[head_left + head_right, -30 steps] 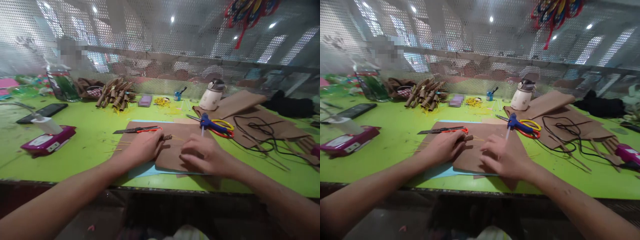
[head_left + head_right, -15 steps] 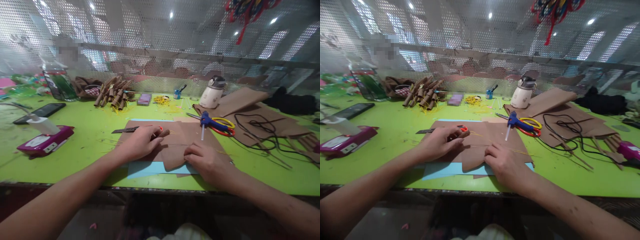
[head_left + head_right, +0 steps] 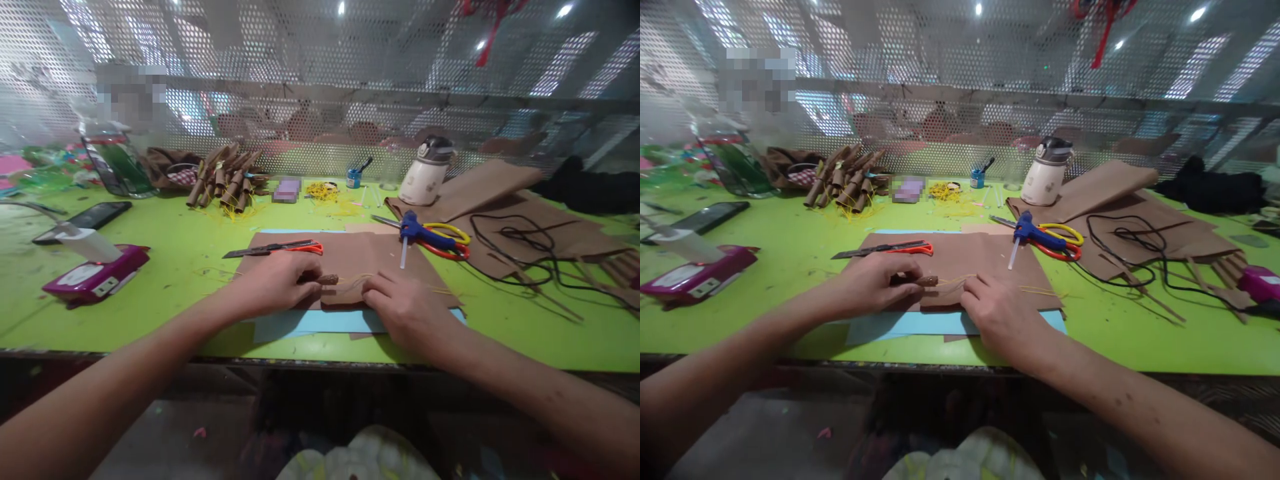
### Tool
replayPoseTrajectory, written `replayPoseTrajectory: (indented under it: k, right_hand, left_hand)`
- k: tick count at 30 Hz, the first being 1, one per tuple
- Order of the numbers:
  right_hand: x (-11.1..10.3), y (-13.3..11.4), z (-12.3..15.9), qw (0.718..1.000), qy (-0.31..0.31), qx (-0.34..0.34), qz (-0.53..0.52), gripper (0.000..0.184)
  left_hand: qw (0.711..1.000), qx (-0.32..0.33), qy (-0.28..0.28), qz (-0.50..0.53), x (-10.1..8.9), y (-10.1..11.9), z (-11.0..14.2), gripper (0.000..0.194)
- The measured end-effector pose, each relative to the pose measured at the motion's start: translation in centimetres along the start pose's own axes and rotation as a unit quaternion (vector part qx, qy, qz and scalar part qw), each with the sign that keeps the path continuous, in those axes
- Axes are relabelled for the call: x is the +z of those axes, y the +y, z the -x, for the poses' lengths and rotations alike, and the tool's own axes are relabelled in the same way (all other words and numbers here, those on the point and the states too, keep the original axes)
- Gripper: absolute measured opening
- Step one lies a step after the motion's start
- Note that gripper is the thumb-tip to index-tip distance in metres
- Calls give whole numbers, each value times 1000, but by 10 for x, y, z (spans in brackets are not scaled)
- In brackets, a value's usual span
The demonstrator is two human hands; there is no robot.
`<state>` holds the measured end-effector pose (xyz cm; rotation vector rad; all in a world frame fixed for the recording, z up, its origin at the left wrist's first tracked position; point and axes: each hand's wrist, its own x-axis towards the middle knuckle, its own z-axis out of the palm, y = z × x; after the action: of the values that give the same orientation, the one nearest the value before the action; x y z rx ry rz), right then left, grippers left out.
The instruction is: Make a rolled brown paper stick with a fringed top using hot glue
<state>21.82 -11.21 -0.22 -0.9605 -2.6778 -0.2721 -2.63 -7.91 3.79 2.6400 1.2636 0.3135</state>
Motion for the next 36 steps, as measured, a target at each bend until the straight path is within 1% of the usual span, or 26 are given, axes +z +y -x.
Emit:
replayPoseTrajectory:
  k: [5, 8, 13, 16, 19, 24, 28, 32, 36]
  right_hand:
    - [6, 6, 0, 1000, 8, 17, 2, 20]
    - [8, 6, 1, 1000, 9, 13, -7, 20]
    - [7, 4, -1, 1000, 18, 13, -15, 21]
    - [6, 3, -2, 999, 20, 6, -34, 21]
    - [4, 3, -2, 999, 13, 6, -38, 21]
    - [-1, -1, -6, 1000, -13, -1, -3, 20]
    - [-4, -4, -11, 1000, -17, -14, 12, 20]
    - [0, -4, -17, 999, 8, -30, -23, 19]
    - [2, -3, -24, 996, 16, 2, -87, 20]
  left_hand:
    - [999, 10, 5, -42, 6, -1, -3, 16]
    - [999, 10, 6, -47, 9, -1, -3, 18]
    - [997, 37, 6, -67, 14, -4, -4, 15]
    - [995, 58, 15, -85, 16, -4, -3, 20]
    - [993, 70, 14, -92, 16, -1, 0, 25]
    - [990, 82, 2, -116, 11, 2, 2, 28]
    - [989, 92, 4, -120, 11, 1, 2, 25]
    - [989, 88, 17, -114, 13, 2, 3, 23]
    - [992, 93, 19, -85, 14, 1, 2, 21]
